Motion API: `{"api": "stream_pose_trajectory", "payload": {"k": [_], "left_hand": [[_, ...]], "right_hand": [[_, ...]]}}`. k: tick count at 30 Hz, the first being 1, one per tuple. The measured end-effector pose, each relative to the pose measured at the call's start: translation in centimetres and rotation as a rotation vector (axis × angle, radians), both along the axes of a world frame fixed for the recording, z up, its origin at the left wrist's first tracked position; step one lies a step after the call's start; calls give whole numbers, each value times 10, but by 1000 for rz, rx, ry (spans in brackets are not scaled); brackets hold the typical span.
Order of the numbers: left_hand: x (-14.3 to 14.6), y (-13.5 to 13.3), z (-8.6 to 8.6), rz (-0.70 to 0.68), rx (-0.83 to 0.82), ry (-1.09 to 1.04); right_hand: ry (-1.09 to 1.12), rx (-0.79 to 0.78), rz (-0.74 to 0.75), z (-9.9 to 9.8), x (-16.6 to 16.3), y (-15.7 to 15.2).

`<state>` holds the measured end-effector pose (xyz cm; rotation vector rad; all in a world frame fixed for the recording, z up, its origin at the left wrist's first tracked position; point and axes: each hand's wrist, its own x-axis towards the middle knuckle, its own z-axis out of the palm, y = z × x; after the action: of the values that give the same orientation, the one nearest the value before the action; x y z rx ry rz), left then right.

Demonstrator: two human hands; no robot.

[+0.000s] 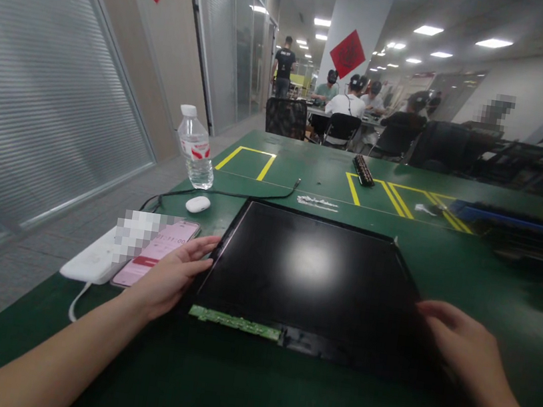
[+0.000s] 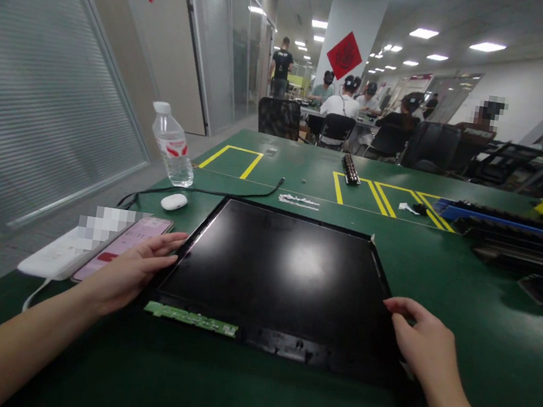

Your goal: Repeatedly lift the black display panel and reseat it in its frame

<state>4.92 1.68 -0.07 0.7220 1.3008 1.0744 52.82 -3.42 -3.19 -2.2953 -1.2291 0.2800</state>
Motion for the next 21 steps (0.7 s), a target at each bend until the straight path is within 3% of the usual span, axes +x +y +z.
{"api": "stream_pose_trajectory", "payload": {"k": [11,21], "left_hand": [[-2,1,-6,-11,-14,39],[0,2,-4,2,-21,26]], "right_hand": [[-19,18,16,-3,1,0],[8,-38,-10,7,-7,-1]]}}
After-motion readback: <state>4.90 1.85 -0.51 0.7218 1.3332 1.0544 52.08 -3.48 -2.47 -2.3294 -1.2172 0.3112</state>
